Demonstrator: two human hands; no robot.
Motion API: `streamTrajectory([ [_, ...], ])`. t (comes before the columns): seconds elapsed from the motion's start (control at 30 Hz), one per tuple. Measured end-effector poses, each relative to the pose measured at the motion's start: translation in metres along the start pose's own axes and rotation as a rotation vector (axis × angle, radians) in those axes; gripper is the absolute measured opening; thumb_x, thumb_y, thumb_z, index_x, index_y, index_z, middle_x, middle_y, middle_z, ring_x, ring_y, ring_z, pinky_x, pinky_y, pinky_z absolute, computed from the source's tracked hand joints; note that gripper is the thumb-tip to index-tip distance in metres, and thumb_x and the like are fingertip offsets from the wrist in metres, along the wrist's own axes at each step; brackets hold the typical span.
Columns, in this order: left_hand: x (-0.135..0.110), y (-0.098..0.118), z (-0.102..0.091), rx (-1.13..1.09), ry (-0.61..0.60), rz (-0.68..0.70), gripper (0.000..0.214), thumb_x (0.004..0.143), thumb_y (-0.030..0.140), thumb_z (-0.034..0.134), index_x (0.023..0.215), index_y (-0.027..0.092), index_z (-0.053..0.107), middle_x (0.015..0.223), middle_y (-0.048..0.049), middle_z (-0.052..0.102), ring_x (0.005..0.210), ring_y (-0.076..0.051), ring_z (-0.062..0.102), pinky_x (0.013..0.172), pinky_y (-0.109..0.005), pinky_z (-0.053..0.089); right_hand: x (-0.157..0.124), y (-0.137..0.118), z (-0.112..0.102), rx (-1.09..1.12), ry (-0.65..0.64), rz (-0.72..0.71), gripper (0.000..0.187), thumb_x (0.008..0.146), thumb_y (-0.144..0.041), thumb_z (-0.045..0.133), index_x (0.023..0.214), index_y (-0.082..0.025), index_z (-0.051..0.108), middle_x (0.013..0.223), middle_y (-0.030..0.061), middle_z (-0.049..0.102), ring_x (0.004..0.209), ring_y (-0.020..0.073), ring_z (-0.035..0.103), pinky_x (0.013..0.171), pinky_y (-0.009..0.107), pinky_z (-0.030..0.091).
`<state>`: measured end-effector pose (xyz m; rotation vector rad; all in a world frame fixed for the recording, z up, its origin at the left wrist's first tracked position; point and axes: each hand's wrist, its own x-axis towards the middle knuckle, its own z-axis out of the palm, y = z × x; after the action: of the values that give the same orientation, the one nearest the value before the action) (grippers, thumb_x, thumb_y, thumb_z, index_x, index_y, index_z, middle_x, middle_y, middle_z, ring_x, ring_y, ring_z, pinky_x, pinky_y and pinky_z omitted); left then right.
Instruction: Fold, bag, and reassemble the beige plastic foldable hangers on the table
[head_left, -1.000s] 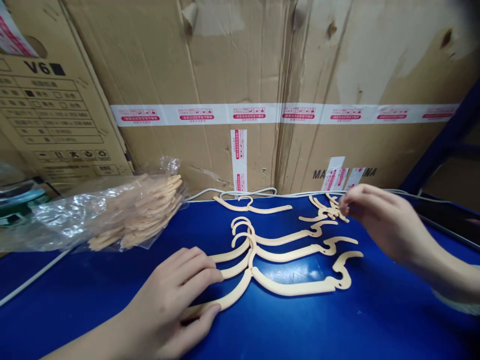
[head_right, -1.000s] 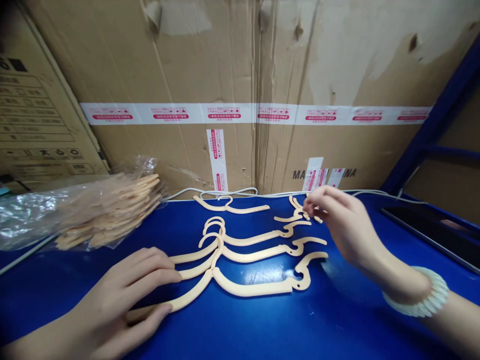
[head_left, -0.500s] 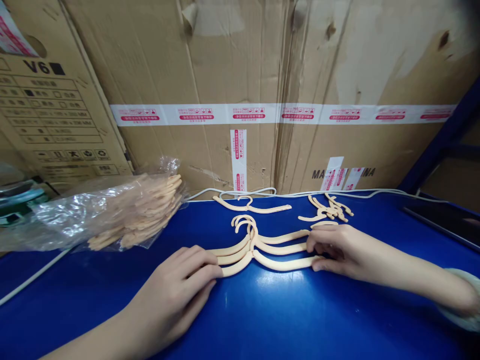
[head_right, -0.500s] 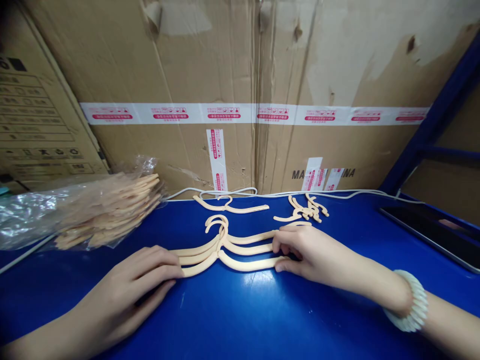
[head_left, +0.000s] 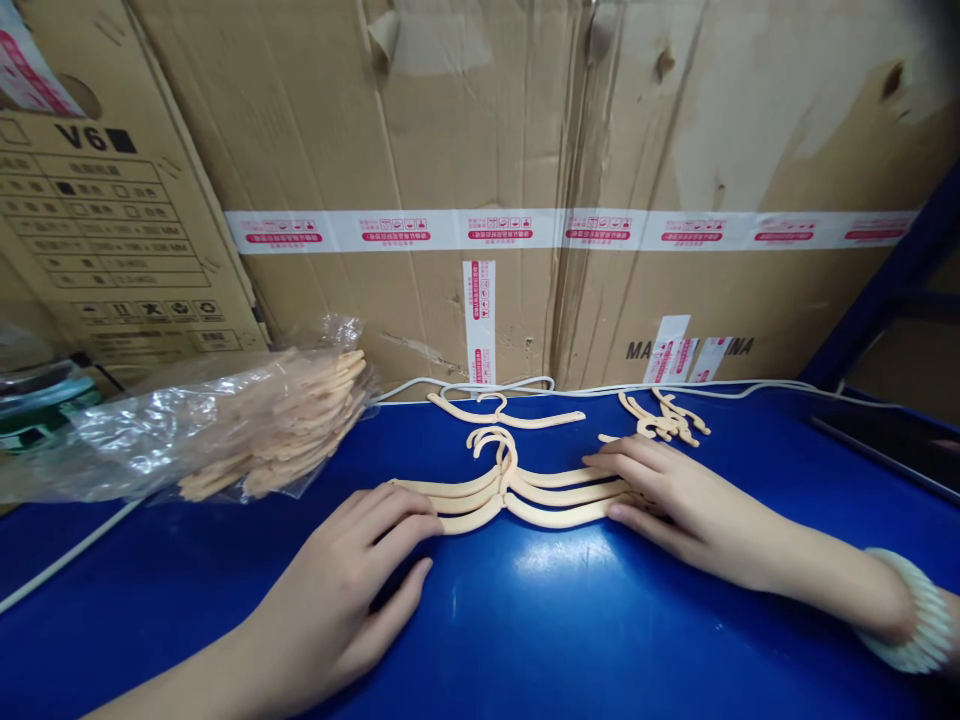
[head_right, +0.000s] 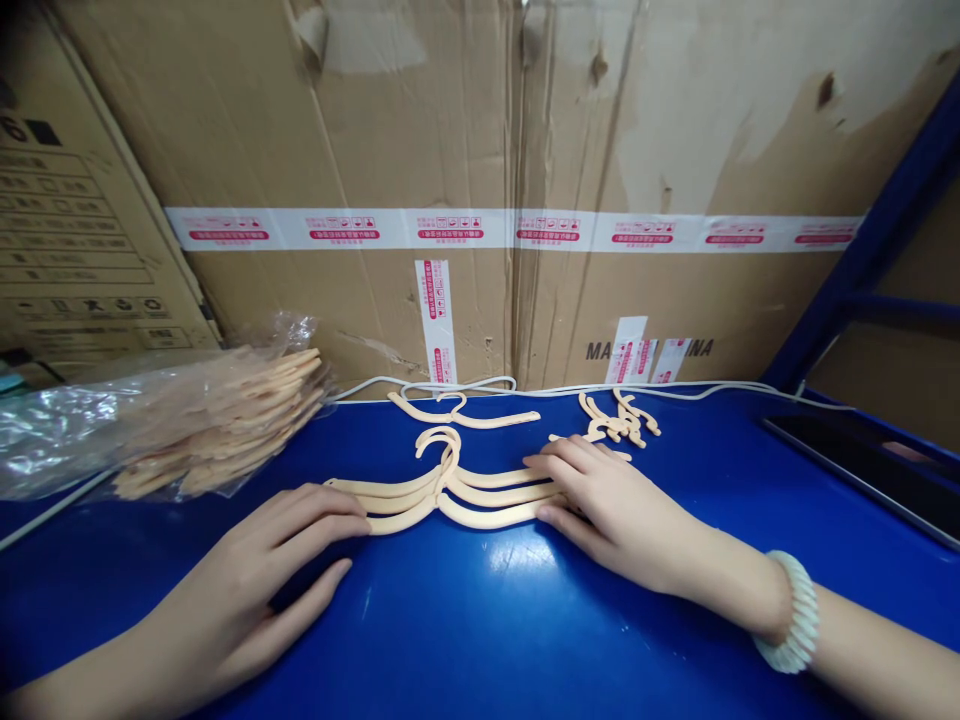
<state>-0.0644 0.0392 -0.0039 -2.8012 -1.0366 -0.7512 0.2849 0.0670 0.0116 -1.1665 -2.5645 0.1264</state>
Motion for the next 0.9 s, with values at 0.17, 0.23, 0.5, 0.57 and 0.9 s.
streamTrajectory([
  [0.17, 0.000, 0.000, -0.001, -0.020, 0.006, 0.027, 0.036, 0.091, 0.010, 0.048, 0.124, 0.022, 0.058, 0.117, -0.0101, 0.065, 0.108, -0.026, 0.060, 0.097, -0.046, 0.048, 0.000, -0.003, -0.001, 0.019, 0.041, -0.003, 0.032, 0.095, -0.030, 0.050, 0.124, -0.022, 0.059, 0.117, 0.0150, 0.062, 0.107, 0.0298, 0.060, 0.092, 0.049, 0.050],
  [0.23, 0.000, 0.001, -0.001, -0.013, 0.006, 0.025, 0.037, 0.090, 0.011, 0.049, 0.124, 0.022, 0.059, 0.119, -0.0103, 0.065, 0.110, -0.027, 0.060, 0.097, -0.045, 0.049, 0.000, -0.005, 0.000, 0.029, 0.059, -0.009, 0.032, 0.094, -0.028, 0.051, 0.125, -0.023, 0.058, 0.118, 0.0145, 0.062, 0.108, 0.0294, 0.059, 0.092, 0.048, 0.050],
  [0.5, 0.001, 0.002, -0.001, -0.015, 0.018, -0.012, 0.035, 0.091, 0.014, 0.048, 0.123, 0.022, 0.059, 0.124, -0.0101, 0.064, 0.115, -0.027, 0.059, 0.099, -0.044, 0.049, 0.000, 0.002, 0.003, 0.007, 0.120, -0.053, 0.029, 0.099, -0.022, 0.040, 0.120, -0.022, 0.059, 0.113, 0.0132, 0.065, 0.104, 0.0272, 0.059, 0.089, 0.044, 0.049],
  [0.57, 0.001, 0.001, -0.001, -0.003, 0.015, 0.007, 0.034, 0.090, 0.013, 0.049, 0.122, 0.022, 0.058, 0.123, -0.0103, 0.064, 0.114, -0.027, 0.060, 0.098, -0.043, 0.050, 0.001, 0.010, 0.003, -0.011, 0.191, -0.036, 0.026, 0.098, -0.023, 0.042, 0.115, -0.020, 0.062, 0.109, 0.0134, 0.067, 0.101, 0.0274, 0.060, 0.087, 0.045, 0.049],
  [0.9, -0.001, 0.000, -0.001, -0.013, -0.037, 0.011, 0.025, 0.092, 0.010, 0.046, 0.113, 0.021, 0.055, 0.125, -0.0114, 0.061, 0.118, -0.027, 0.056, 0.101, -0.049, 0.046, 0.002, 0.062, -0.022, -0.121, 0.402, 0.155, 0.023, 0.093, -0.034, 0.049, 0.095, -0.021, 0.068, 0.088, 0.0120, 0.071, 0.086, 0.0319, 0.062, 0.075, 0.046, 0.048],
])
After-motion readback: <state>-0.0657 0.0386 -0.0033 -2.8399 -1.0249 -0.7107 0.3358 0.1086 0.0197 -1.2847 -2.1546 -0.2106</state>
